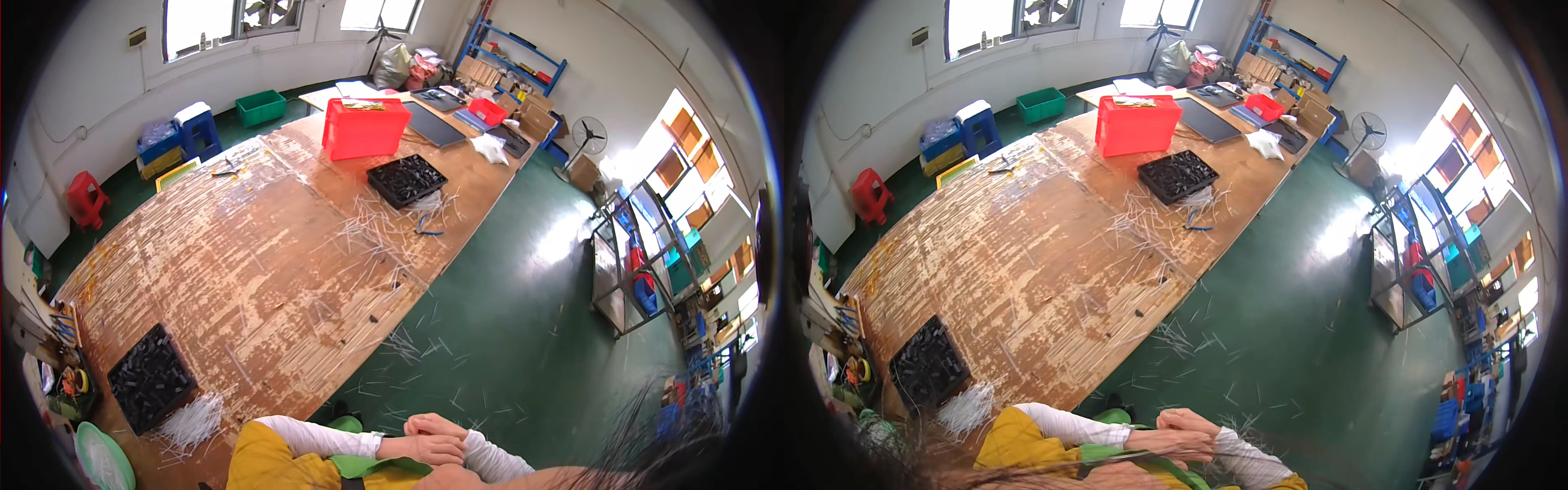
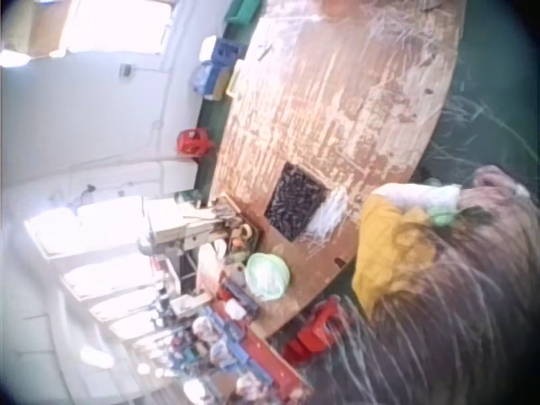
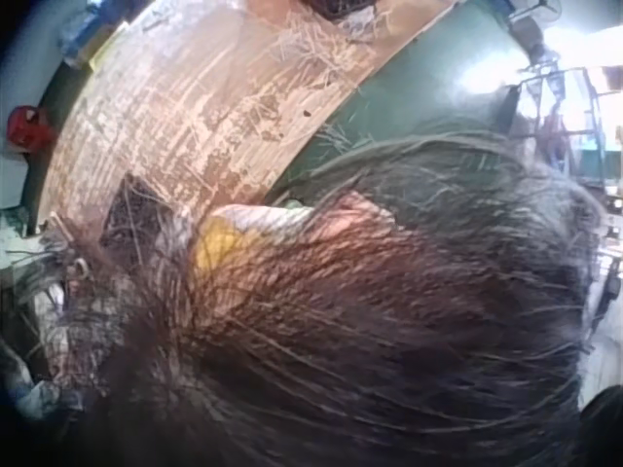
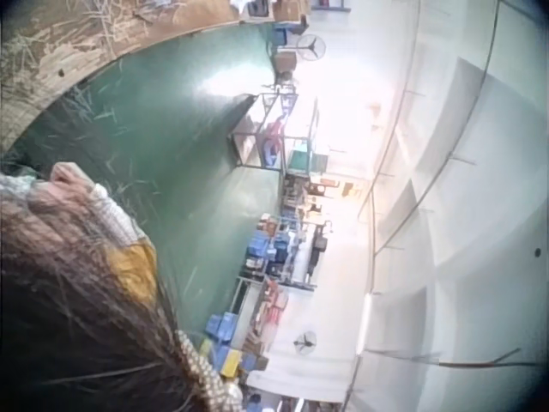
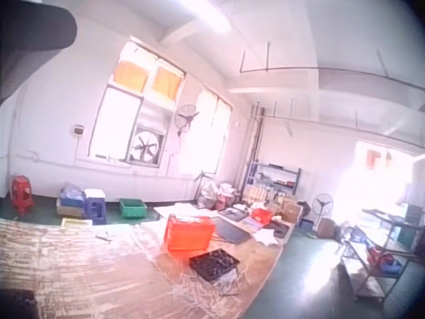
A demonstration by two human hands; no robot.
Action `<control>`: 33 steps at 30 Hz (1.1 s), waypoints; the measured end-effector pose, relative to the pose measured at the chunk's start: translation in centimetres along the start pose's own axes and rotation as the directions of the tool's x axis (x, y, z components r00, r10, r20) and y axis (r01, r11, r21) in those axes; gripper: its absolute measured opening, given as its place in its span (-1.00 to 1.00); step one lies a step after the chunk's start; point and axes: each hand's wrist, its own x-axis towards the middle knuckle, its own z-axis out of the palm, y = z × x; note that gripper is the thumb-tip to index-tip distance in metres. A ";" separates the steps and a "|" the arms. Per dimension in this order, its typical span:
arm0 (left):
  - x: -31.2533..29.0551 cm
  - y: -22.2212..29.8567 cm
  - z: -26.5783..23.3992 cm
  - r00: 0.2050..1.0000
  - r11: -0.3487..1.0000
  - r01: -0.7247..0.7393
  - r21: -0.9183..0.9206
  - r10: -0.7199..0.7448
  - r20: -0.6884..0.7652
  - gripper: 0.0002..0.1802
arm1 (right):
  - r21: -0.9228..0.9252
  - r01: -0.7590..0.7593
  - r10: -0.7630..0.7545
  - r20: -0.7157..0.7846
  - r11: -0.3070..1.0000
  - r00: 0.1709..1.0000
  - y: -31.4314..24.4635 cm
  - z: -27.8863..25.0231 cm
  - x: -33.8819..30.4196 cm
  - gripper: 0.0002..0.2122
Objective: Assembling small white parts into green plastic rings and trimming with pliers at a factory workstation.
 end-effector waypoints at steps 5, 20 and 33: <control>-0.4 -3.8 -8.1 0.841 0.825 0.537 0.177 -0.539 -0.042 -0.57 | -0.356 -0.013 -0.103 -0.305 0.934 0.947 -8.3 -12.1 5.9 -0.77; -3.8 -10.7 0.9 -0.396 -0.263 0.912 -0.316 -0.353 -0.848 -0.68 | -0.811 -0.524 -0.603 -0.289 -0.258 0.744 -24.8 -54.9 34.0 -0.69; -3.9 -11.4 14.6 -0.816 0.244 0.298 -0.923 -0.436 -0.379 -0.78 | -0.857 -0.228 -0.519 0.052 -0.461 0.853 -24.3 -56.0 38.0 -0.88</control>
